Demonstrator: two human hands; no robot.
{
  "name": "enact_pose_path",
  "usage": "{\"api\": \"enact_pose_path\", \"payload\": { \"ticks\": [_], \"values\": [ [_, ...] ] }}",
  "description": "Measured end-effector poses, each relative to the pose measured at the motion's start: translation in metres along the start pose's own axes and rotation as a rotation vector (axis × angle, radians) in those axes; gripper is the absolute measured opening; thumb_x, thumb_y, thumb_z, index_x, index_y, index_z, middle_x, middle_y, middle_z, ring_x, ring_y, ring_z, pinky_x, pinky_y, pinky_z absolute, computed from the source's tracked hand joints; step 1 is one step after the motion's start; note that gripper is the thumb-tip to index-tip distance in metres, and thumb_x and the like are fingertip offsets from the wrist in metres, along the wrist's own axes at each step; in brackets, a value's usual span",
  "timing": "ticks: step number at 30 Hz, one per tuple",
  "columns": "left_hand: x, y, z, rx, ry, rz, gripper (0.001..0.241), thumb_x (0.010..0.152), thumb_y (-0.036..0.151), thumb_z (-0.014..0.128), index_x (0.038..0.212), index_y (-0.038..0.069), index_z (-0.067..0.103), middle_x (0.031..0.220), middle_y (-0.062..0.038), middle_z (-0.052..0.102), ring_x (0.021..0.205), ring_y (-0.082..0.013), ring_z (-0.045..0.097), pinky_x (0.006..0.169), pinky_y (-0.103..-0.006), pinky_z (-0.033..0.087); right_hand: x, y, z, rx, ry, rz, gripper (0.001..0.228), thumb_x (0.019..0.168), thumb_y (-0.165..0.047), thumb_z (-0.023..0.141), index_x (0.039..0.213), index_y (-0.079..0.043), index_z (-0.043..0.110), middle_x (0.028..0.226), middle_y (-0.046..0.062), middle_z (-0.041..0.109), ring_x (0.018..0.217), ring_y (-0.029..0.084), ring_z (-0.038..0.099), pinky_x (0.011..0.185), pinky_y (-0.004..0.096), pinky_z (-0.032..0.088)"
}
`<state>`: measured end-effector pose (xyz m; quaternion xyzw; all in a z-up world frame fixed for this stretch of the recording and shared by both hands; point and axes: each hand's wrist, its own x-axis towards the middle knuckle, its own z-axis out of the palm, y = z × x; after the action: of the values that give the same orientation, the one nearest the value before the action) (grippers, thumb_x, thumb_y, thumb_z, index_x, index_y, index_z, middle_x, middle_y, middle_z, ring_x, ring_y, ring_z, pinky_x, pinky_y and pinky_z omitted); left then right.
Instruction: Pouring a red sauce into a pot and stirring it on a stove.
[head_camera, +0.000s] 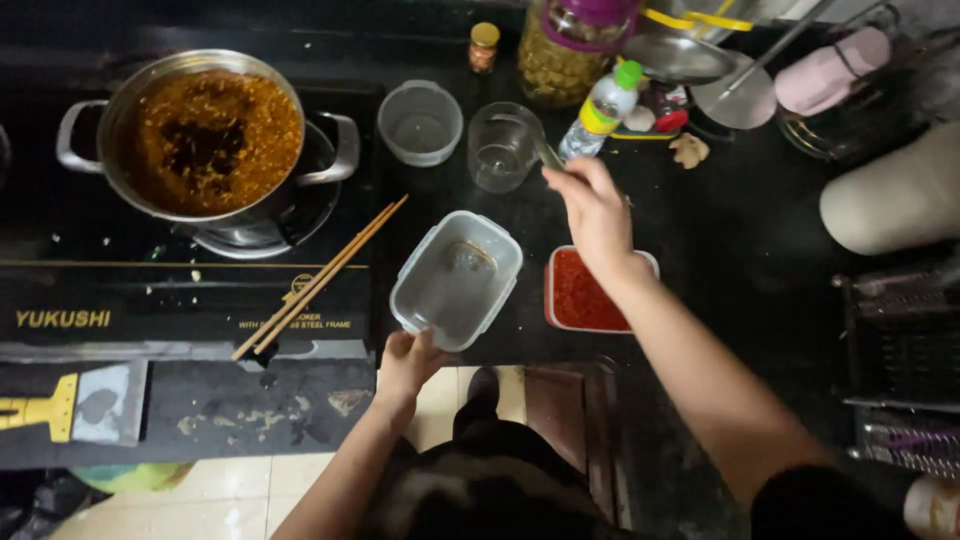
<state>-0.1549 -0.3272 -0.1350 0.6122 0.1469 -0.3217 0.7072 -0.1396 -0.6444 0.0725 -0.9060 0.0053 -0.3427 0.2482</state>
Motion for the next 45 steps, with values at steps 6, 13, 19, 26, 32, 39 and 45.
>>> {"api": "enact_pose_path", "payload": {
  "ticks": [6,13,19,26,32,39,45],
  "values": [
    [-0.017,0.030,0.006,0.045,-0.014,0.032,0.032,0.098,0.023,0.063,0.107,-0.006,0.056,0.083,-0.015,0.070,0.065,-0.0214,0.073,0.059,-0.0339,0.064,0.006,0.092,0.042,-0.112,-0.263,-0.134,0.027,0.095,0.000,0.067,0.115,-0.014,0.078,0.114,0.007,0.067,0.098,0.029,0.070,0.084,0.039,0.058],
    [-0.019,0.050,0.016,0.099,0.135,0.087,0.037,0.098,0.023,0.065,0.120,-0.005,0.053,0.091,-0.017,0.072,0.066,-0.0168,0.068,0.056,-0.0328,0.057,0.006,0.072,0.014,-0.257,-0.300,-0.163,0.047,0.081,0.003,0.066,0.125,-0.012,0.073,0.135,0.017,0.059,0.120,0.039,0.059,0.100,0.045,0.050],
    [-0.009,0.020,-0.006,0.238,0.122,0.377,0.052,0.101,0.026,0.062,0.143,-0.001,0.048,0.116,-0.014,0.072,0.091,-0.0139,0.066,0.073,-0.0301,0.054,-0.010,0.014,0.019,-0.070,-0.090,-0.084,0.053,0.081,0.009,0.062,0.131,-0.006,0.065,0.135,0.022,0.052,0.128,0.041,0.053,0.110,0.047,0.046],
    [-0.124,0.266,-0.073,0.401,-0.202,0.252,0.036,0.095,0.031,0.059,0.113,0.002,0.072,0.098,-0.009,0.077,0.080,-0.0148,0.070,0.073,-0.0322,0.059,0.017,-0.037,0.095,0.657,-0.182,0.343,0.021,0.103,-0.007,0.065,0.123,0.000,0.068,0.115,0.009,0.067,0.096,0.015,0.065,0.084,0.027,0.055],
    [0.039,0.352,-0.246,0.545,0.492,0.876,0.026,0.107,0.019,0.060,0.120,0.001,0.073,0.091,-0.002,0.071,0.075,-0.0102,0.065,0.068,-0.0260,0.051,0.071,-0.086,0.169,0.957,-0.319,0.772,0.032,0.102,-0.020,0.061,0.126,0.000,0.067,0.108,0.006,0.071,0.087,0.014,0.068,0.079,0.029,0.059],
    [0.123,0.409,-0.280,0.265,0.139,0.416,0.028,0.103,0.024,0.062,0.112,0.000,0.075,0.093,-0.005,0.071,0.077,-0.0120,0.069,0.068,-0.0251,0.059,0.100,-0.102,0.205,1.032,-0.295,0.996,0.036,0.096,-0.016,0.068,0.126,0.005,0.065,0.099,0.007,0.072,0.080,0.014,0.067,0.074,0.029,0.059],
    [0.130,0.419,-0.290,0.239,0.040,0.424,0.029,0.101,0.021,0.066,0.110,-0.004,0.074,0.087,-0.006,0.070,0.071,-0.0132,0.067,0.065,-0.0260,0.059,0.103,-0.122,0.206,0.831,-0.179,0.982,0.047,0.086,-0.012,0.080,0.127,0.006,0.066,0.090,0.004,0.071,0.065,0.009,0.060,0.059,0.023,0.049]
  ]
}}
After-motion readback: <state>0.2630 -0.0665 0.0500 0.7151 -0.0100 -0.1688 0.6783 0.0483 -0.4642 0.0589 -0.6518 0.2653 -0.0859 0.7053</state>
